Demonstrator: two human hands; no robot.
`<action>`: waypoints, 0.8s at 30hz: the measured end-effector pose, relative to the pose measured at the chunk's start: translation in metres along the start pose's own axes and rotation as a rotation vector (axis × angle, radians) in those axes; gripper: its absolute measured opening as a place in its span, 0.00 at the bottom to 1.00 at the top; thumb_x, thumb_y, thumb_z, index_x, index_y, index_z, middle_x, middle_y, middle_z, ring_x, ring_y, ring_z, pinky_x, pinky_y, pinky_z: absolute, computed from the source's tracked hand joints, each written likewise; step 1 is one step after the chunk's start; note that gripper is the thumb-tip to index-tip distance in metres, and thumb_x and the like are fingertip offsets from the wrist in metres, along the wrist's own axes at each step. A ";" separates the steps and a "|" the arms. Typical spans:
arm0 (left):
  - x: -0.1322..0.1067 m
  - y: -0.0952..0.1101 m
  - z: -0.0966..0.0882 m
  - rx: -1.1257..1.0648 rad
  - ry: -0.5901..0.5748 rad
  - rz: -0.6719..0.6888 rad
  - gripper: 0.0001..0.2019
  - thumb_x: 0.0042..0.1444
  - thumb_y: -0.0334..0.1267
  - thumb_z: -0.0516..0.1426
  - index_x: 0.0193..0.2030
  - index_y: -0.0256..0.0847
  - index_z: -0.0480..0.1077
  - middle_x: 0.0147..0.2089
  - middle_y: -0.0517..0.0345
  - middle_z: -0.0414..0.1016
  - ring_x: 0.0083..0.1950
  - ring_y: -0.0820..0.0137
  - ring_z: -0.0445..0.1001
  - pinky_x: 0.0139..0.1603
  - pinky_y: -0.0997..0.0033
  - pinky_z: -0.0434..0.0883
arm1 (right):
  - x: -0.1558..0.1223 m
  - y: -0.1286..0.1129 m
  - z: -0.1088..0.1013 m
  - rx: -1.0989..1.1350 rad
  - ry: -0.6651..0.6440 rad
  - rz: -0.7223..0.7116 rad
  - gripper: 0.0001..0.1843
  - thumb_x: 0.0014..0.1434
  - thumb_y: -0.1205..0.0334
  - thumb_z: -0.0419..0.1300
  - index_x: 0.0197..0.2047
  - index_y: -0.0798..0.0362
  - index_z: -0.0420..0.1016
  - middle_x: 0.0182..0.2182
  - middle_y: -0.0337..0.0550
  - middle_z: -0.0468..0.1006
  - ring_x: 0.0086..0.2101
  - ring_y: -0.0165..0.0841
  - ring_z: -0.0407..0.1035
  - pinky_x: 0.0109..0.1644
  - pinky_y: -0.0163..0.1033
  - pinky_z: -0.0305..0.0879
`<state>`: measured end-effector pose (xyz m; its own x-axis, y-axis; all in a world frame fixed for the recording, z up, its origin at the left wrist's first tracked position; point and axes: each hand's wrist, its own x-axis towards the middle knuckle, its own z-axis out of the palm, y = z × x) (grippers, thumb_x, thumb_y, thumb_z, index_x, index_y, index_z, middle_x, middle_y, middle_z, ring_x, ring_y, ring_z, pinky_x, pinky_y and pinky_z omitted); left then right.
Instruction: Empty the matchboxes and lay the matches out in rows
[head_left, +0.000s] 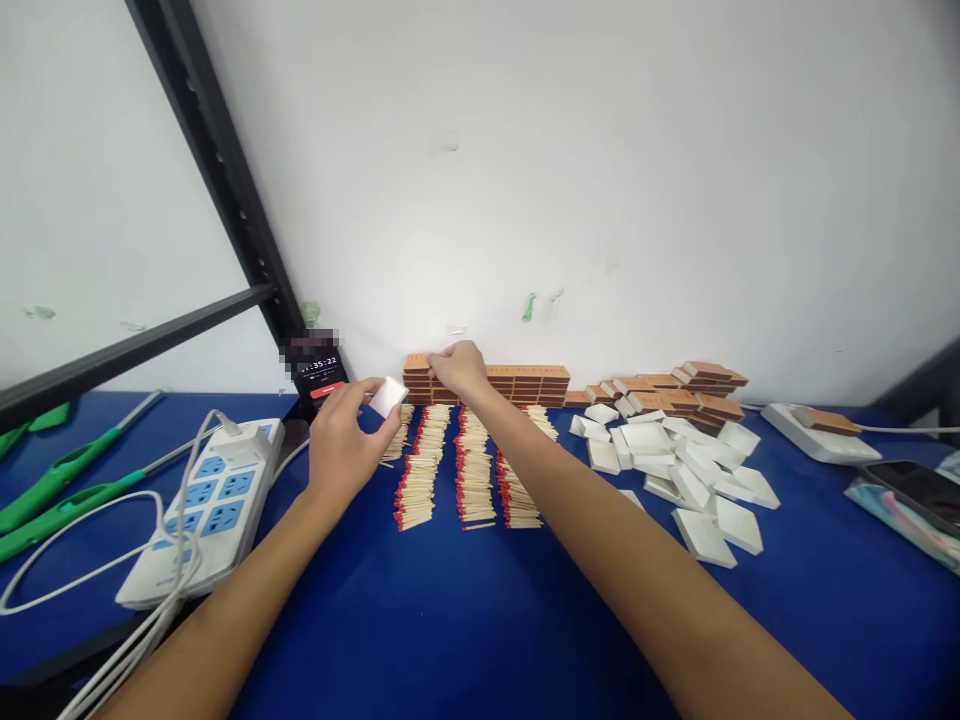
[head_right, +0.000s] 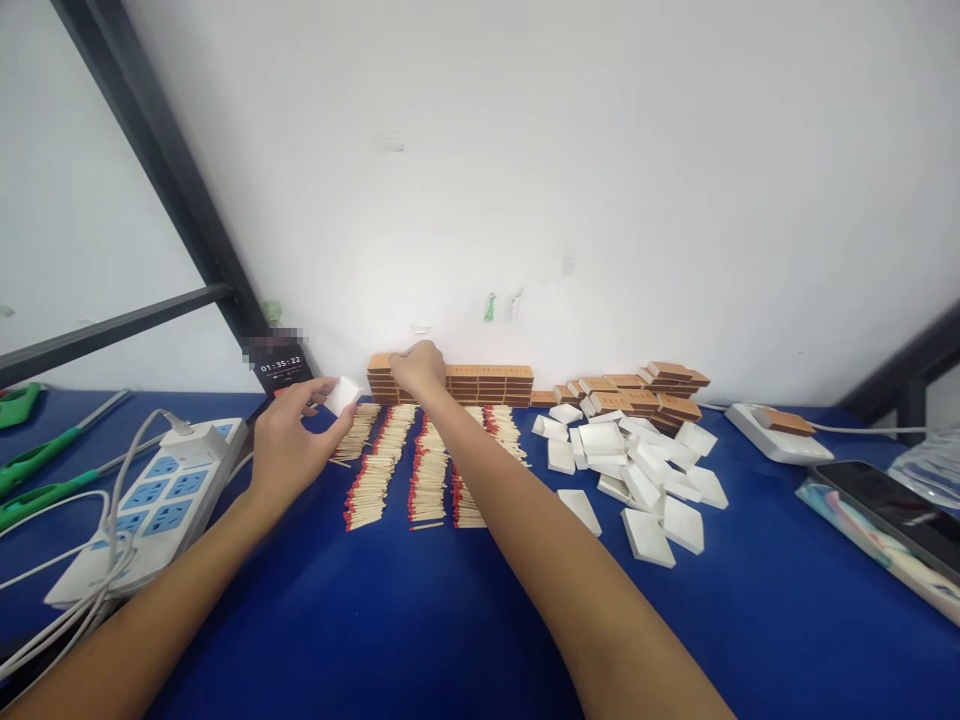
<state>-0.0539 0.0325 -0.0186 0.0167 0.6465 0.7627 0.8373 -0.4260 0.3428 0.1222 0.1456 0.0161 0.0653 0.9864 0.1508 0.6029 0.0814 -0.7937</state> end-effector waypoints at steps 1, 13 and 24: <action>0.000 0.000 0.001 -0.003 -0.008 0.004 0.15 0.66 0.44 0.61 0.56 0.42 0.75 0.49 0.51 0.82 0.48 0.59 0.79 0.51 0.60 0.75 | -0.001 0.000 0.002 -0.021 0.006 0.001 0.12 0.60 0.58 0.63 0.28 0.53 0.83 0.25 0.46 0.82 0.30 0.38 0.75 0.38 0.40 0.66; 0.005 0.010 0.000 -0.554 -0.202 -0.296 0.26 0.58 0.51 0.68 0.59 0.41 0.75 0.47 0.51 0.84 0.50 0.58 0.82 0.55 0.56 0.77 | -0.034 0.002 -0.010 0.048 -0.039 -0.376 0.12 0.71 0.55 0.58 0.42 0.52 0.79 0.41 0.46 0.84 0.41 0.37 0.75 0.46 0.41 0.70; -0.005 0.045 -0.009 -1.224 -0.821 -0.691 0.35 0.59 0.55 0.68 0.69 0.45 0.68 0.47 0.46 0.84 0.41 0.57 0.86 0.45 0.58 0.81 | -0.140 0.033 -0.085 0.401 -0.476 -0.426 0.20 0.71 0.43 0.58 0.50 0.49 0.82 0.37 0.43 0.81 0.33 0.32 0.73 0.32 0.36 0.71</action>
<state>-0.0213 0.0048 -0.0024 0.4497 0.8914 -0.0566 -0.0952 0.1108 0.9893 0.2007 -0.0020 0.0193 -0.5142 0.8057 0.2940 0.1572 0.4255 -0.8912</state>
